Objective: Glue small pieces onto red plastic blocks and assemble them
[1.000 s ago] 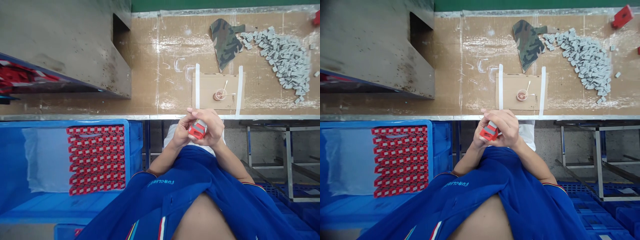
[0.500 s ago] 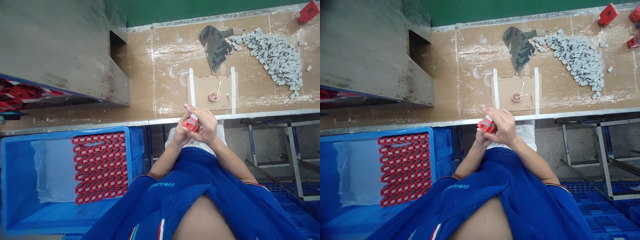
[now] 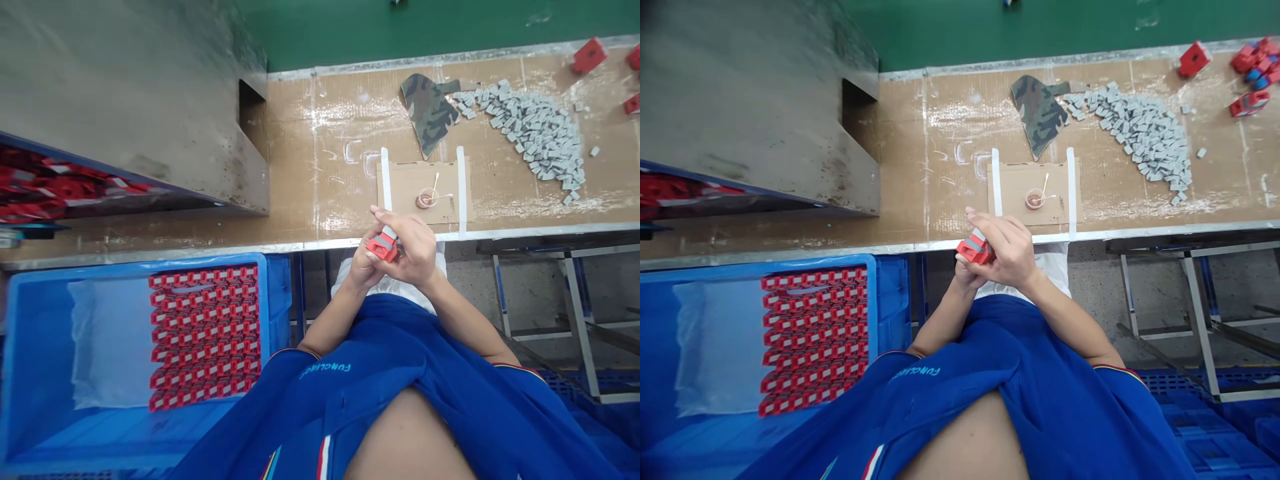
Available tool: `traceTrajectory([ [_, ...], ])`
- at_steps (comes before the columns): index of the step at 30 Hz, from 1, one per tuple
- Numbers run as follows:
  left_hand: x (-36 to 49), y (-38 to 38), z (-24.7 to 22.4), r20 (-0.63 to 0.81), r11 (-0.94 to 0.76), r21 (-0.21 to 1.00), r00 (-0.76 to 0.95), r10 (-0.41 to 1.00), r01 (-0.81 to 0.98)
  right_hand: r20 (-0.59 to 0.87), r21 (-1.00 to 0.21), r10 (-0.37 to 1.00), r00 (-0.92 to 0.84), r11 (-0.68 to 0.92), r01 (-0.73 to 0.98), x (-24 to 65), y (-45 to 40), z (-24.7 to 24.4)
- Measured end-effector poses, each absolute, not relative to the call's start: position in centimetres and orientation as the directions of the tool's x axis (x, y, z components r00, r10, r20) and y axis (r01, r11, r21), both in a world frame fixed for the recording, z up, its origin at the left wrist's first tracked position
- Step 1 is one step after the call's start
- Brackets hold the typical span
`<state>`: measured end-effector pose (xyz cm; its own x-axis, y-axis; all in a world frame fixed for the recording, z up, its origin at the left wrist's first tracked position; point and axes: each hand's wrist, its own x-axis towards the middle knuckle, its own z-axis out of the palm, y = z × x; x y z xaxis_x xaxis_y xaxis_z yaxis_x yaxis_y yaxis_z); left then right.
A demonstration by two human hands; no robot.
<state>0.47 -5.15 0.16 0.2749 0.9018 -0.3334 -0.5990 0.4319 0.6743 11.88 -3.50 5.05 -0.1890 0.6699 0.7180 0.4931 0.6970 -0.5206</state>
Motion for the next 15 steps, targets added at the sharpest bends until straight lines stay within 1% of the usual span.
traceTrajectory([
  [6,0.3,-4.4,2.8,-0.255,0.396,0.689,0.307,0.917,-0.607,0.784,-0.426,0.59,-0.194,0.737,0.525,11.3,-2.8,8.6],
  [11,-0.4,-3.0,4.3,-0.194,0.331,0.71,0.28,0.94,-0.621,0.823,-0.397,0.534,-0.191,0.783,0.478,10.8,-1.3,10.7],
  [15,-0.5,-2.1,5.4,-0.173,0.315,0.736,0.283,0.943,-0.599,0.838,-0.378,0.509,-0.198,0.802,0.462,10.8,-0.3,11.7],
])
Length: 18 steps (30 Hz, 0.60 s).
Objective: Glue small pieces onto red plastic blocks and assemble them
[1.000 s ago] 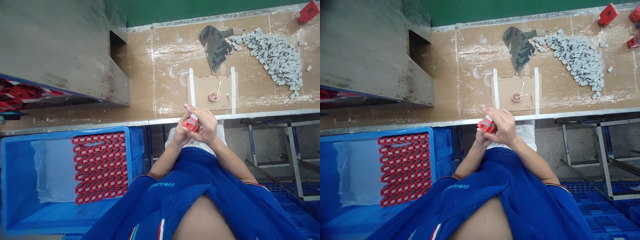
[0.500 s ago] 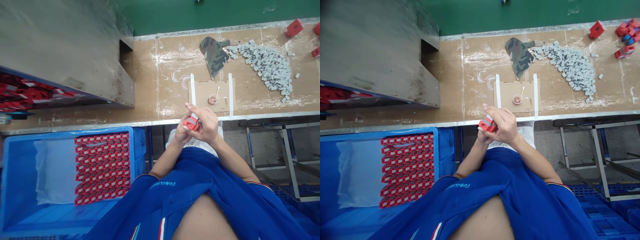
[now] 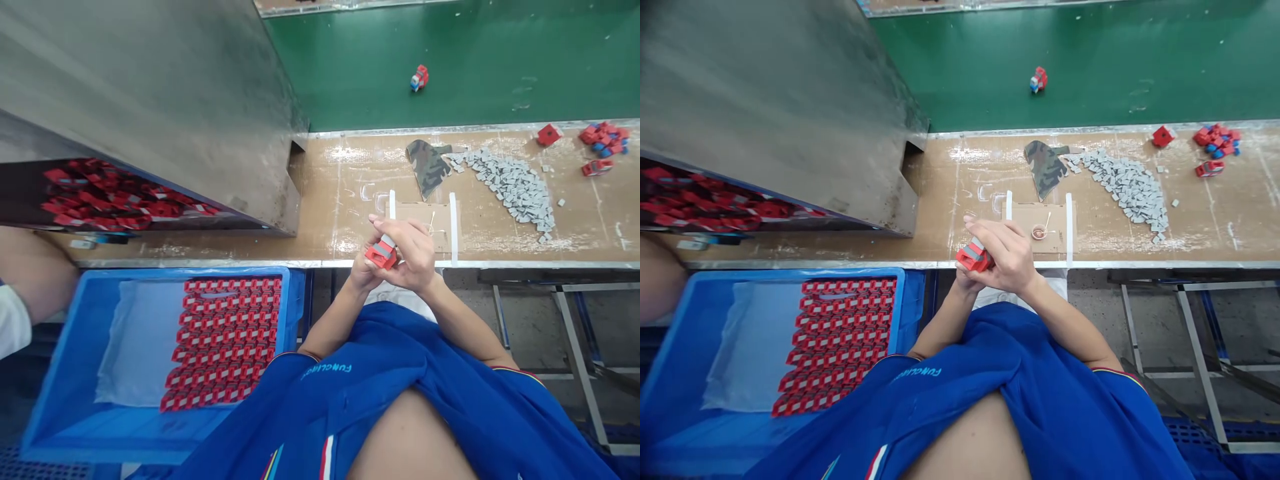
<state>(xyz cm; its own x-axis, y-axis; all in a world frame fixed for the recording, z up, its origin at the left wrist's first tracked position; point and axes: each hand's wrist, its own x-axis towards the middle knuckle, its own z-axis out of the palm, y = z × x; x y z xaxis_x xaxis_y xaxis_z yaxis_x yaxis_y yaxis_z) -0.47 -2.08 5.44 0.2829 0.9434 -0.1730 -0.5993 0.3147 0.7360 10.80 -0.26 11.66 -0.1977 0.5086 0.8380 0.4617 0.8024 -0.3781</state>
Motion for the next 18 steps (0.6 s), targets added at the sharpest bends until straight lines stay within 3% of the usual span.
traceTrajectory([
  [5,-0.5,-0.8,7.1,-0.097,0.264,0.753,0.295,0.951,-0.603,0.782,-0.386,0.548,-0.297,0.799,0.461,12.3,0.4,13.5],
  [14,-4.8,3.1,9.3,-0.05,0.317,0.876,0.585,0.81,-0.364,0.279,-0.603,0.751,-0.599,0.622,0.5,15.7,2.5,18.0],
  [18,-4.3,4.5,10.9,-0.043,0.259,0.906,0.537,0.843,-0.334,0.243,-0.653,0.766,-0.595,0.583,0.483,16.9,3.9,19.3],
])
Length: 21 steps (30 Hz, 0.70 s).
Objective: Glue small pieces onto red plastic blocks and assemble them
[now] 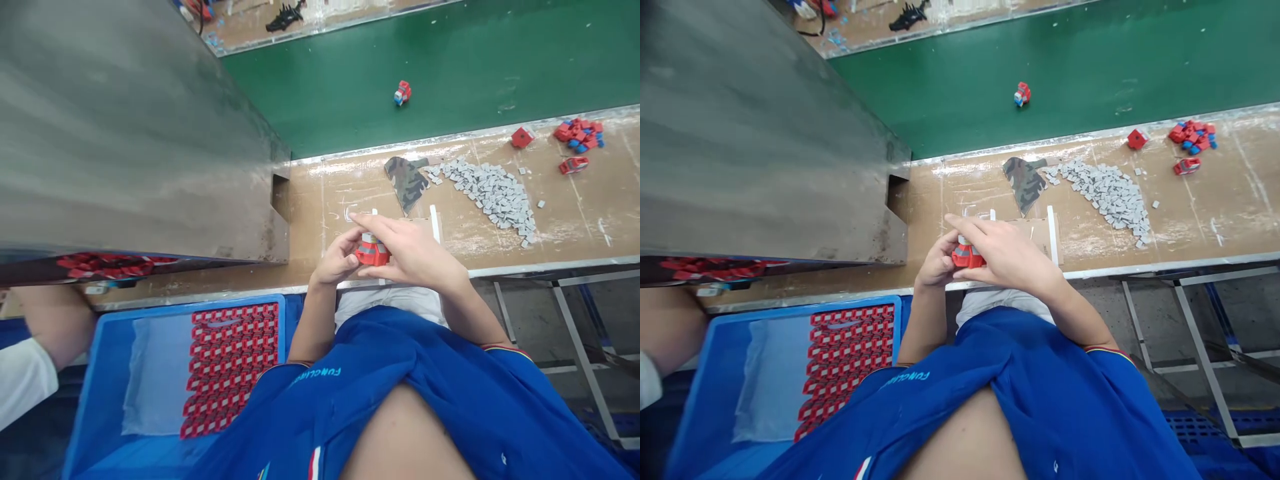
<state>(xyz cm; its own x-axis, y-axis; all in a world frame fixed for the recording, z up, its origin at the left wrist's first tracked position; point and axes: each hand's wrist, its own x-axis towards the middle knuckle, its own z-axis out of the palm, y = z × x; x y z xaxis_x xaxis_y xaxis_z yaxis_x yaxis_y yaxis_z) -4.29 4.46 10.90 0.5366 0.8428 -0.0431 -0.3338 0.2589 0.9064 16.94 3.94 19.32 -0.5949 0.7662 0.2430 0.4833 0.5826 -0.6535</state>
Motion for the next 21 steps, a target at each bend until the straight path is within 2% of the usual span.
traceTrajectory([
  [3,-4.0,9.3,11.0,-0.049,0.201,0.954,0.544,0.837,-0.223,0.358,-0.694,0.813,-0.46,0.561,0.451,20.4,4.6,19.1],
  [5,-3.5,15.0,11.0,-0.089,0.091,0.996,0.459,0.884,0.019,0.423,-0.718,0.887,-0.186,0.453,0.528,23.8,4.5,17.2],
  [6,-3.1,18.3,11.1,-0.135,0.054,0.974,0.371,0.919,0.221,0.433,-0.734,0.901,-0.033,0.374,0.568,25.5,4.3,15.7],
  [7,-2.5,21.6,11.3,-0.186,0.057,0.883,0.236,0.954,0.466,0.405,-0.753,0.91,0.088,0.277,0.597,27.2,3.9,13.8],
  [8,-1.8,24.9,11.6,-0.201,0.09,0.724,0.085,0.976,0.684,0.354,-0.77,0.918,0.178,0.178,0.613,28.7,3.4,11.7],
  [9,-0.9,27.9,12.1,-0.171,0.1,0.664,0.02,0.985,0.741,0.296,-0.783,0.925,0.24,0.091,0.615,29.9,2.8,9.4],
  [11,1.0,32.7,13.5,-0.129,0.103,0.611,-0.029,0.991,0.785,0.184,-0.812,0.922,0.34,-0.053,0.582,31.6,1.3,5.0],
  [14,3.7,35.8,15.9,-0.095,0.035,0.626,0.032,0.995,0.779,0.05,-0.851,0.915,0.401,-0.171,0.497,32.1,-0.8,0.3],
  [17,5.1,35.0,18.2,-0.063,-0.056,0.659,0.13,0.99,0.75,0.077,-0.854,0.887,0.455,-0.176,0.489,31.5,-1.6,-1.5],
  [21,4.5,30.3,20.3,-0.066,-0.085,0.684,0.178,0.982,0.725,0.18,-0.782,0.854,0.489,-0.177,0.597,31.5,-1.1,-2.1],
])
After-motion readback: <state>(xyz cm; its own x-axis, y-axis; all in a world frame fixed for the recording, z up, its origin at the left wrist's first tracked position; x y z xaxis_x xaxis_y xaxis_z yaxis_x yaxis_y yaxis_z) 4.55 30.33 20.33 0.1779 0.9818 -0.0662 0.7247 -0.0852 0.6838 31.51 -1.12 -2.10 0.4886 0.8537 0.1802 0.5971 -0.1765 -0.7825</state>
